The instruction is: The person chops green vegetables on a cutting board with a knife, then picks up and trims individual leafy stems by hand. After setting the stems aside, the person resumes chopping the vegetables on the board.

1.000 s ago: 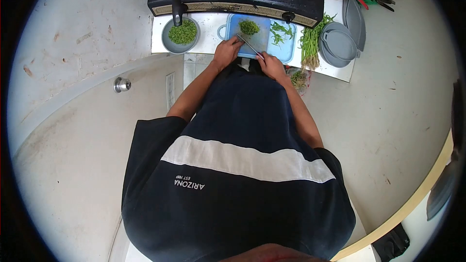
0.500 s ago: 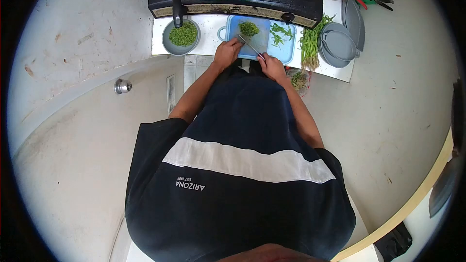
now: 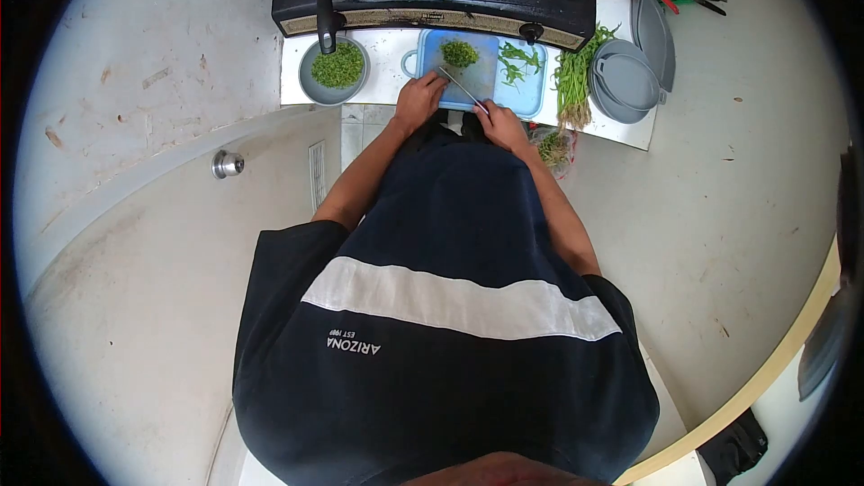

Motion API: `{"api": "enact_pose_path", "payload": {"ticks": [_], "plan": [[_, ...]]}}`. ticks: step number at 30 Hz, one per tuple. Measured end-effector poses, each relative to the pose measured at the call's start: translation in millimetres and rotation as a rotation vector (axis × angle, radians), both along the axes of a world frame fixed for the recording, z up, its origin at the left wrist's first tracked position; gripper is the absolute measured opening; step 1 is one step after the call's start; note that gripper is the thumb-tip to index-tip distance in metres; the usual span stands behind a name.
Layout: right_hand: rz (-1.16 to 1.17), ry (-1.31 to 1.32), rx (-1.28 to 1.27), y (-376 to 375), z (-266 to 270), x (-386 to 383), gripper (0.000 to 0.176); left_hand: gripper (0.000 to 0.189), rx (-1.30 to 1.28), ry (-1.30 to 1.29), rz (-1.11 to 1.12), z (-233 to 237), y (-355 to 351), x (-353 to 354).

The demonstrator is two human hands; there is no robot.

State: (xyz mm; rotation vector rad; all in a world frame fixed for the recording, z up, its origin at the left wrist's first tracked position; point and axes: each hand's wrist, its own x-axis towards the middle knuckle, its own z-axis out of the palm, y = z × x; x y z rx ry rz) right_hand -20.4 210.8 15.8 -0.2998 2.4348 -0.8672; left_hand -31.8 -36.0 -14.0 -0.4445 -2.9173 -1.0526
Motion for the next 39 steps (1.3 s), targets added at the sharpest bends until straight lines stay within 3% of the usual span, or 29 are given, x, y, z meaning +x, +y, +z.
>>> {"api": "enact_pose_path", "payload": {"ticks": [25,39], "plan": [[0.086,0.057,0.212,-8.8,12.0,-2.4,0.042,0.021,-0.025,0.032,-0.073,5.8,-6.2,2.8],[0.066,0.061,0.187,-8.5,5.2,-2.6,0.048,0.028,-0.057,0.033,-0.08,3.8,-5.5,1.9]]}}
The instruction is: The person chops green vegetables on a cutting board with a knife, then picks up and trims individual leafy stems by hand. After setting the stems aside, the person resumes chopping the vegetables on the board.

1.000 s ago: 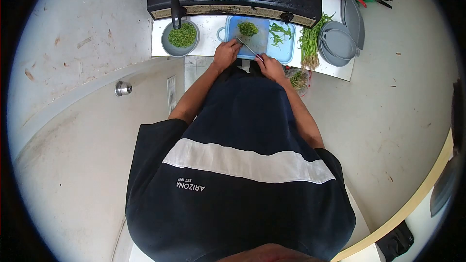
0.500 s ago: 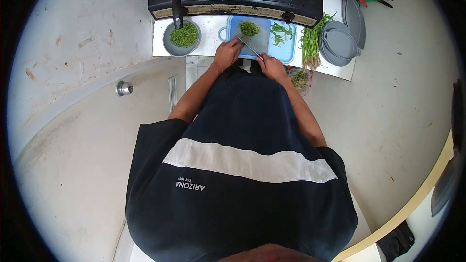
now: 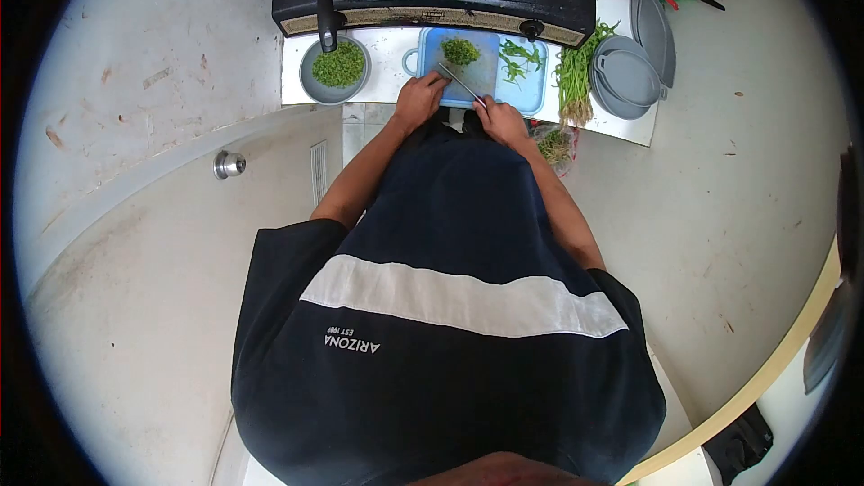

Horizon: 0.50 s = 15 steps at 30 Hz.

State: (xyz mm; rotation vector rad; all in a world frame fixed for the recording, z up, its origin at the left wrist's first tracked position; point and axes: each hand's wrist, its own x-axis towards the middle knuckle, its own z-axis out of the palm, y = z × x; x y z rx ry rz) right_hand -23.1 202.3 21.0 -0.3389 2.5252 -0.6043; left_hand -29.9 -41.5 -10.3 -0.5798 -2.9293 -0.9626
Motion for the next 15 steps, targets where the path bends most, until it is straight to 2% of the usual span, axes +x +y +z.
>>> {"api": "enact_pose_path", "payload": {"ticks": [15], "plan": [[-0.016,0.021,-0.079,-8.0,-2.8,3.6,0.045,0.027,0.013,0.002,0.012,0.3,0.1,-0.4]]}}
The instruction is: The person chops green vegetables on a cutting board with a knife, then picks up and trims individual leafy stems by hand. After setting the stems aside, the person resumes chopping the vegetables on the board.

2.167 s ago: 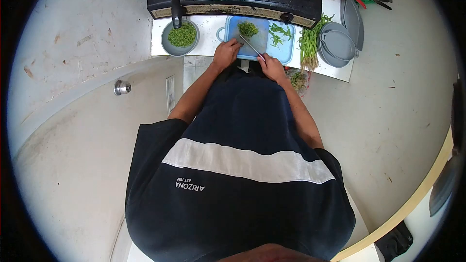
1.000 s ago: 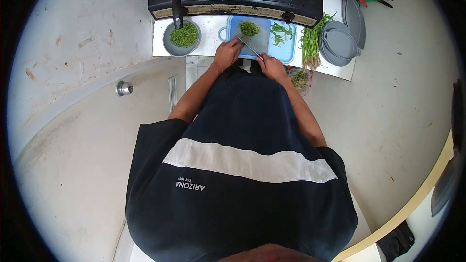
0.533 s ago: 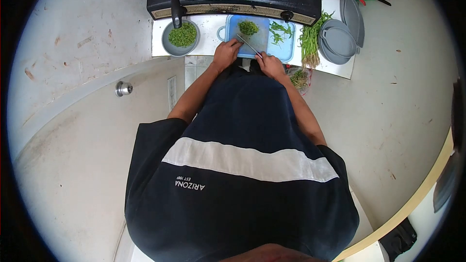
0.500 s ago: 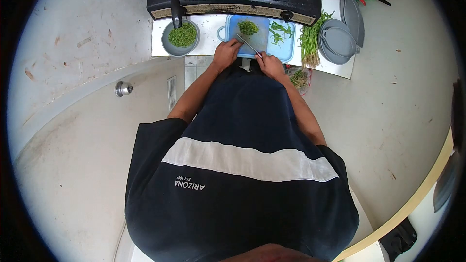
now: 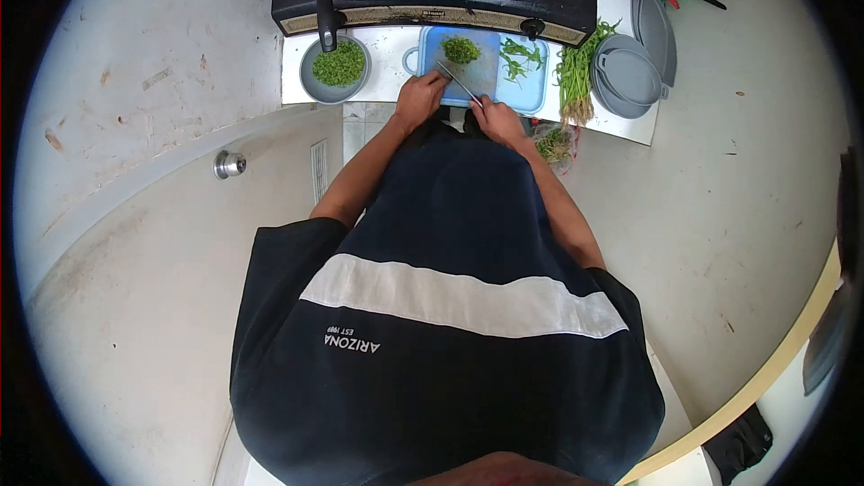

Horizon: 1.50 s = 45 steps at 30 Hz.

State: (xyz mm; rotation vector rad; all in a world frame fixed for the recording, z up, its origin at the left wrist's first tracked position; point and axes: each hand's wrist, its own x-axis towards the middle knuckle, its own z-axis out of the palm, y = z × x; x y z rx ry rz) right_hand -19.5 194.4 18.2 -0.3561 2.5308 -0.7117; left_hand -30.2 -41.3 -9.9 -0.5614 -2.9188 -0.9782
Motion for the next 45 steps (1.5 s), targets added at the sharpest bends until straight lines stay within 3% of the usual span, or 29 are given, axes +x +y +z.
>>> {"api": "enact_pose_path", "payload": {"ticks": [17,37,45], "plan": [[0.009,-0.028,0.011,-5.7,-1.1,-4.5,0.044,0.021,-0.026,0.031,-0.009,-5.5,-2.4,-1.2],[0.101,0.143,0.106,-6.6,-8.4,-1.7,0.045,0.021,-0.055,0.069,-0.037,-5.2,-3.4,0.1],[0.051,0.065,0.137,3.1,0.4,-2.9,0.044,0.025,-0.05,0.013,-0.02,-1.0,-4.3,4.5]]}}
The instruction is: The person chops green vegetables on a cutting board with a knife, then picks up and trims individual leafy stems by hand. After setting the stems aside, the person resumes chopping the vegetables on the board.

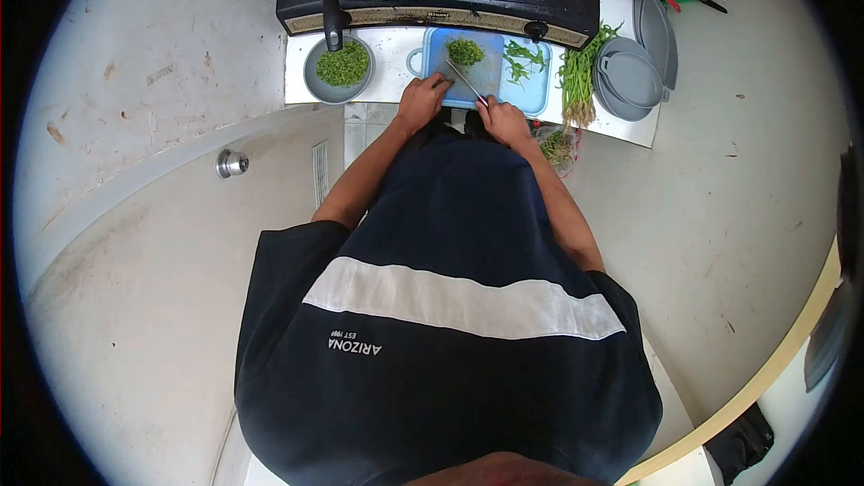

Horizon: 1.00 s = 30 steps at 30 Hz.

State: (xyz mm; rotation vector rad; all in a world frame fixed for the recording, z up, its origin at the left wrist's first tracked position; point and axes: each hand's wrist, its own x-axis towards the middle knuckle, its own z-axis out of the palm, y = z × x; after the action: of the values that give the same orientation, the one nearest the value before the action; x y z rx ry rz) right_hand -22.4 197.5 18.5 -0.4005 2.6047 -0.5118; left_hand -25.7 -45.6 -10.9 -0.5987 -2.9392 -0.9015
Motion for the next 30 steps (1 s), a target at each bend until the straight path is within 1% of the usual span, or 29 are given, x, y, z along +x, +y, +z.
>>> {"api": "enact_pose_path", "payload": {"ticks": [4,6,11,13,16,18,19,21,22,26,30], "plan": [[-0.01,-0.072,-0.036,-1.1,0.8,2.6,0.045,0.026,-0.004,0.005,0.008,-5.9,0.4,-0.7],[-0.019,-0.069,-0.058,-2.0,1.2,5.7,0.047,0.026,-0.008,0.04,0.012,-7.4,0.7,-1.3],[-0.016,-0.068,-0.091,-3.1,-4.0,8.1,0.048,0.025,-0.021,0.014,0.033,-0.7,1.9,-2.0],[-0.003,-0.046,-0.075,-4.4,-1.4,8.9,0.048,0.024,-0.032,0.001,0.043,-2.5,1.5,-0.6],[0.018,-0.03,-0.025,-5.8,0.5,7.9,0.047,0.023,0.0,0.073,0.03,-4.5,1.0,-1.8],[0.028,-0.001,0.001,-9.3,0.1,6.3,0.046,0.024,-0.055,-0.02,0.028,-7.0,1.3,-0.9],[0.038,0.029,0.028,-11.2,0.0,5.8,0.046,0.024,-0.054,-0.021,0.024,-9.1,1.5,-0.4],[0.042,0.062,0.01,-16.6,-1.7,1.7,0.046,0.024,-0.039,0.08,0.005,-11.6,1.4,-1.2],[0.049,0.094,-0.009,-18.4,-2.3,0.7,0.045,0.024,-0.04,0.08,0.004,-11.9,1.6,-0.7],[0.04,0.086,-0.014,-15.9,-2.3,4.2,0.045,0.024,-0.034,0.043,0.021,-7.1,0.7,3.3],[0.003,0.012,0.006,-7.0,4.6,7.8,0.046,0.022,-0.018,0.017,0.056,-3.7,2.1,0.7]]}}
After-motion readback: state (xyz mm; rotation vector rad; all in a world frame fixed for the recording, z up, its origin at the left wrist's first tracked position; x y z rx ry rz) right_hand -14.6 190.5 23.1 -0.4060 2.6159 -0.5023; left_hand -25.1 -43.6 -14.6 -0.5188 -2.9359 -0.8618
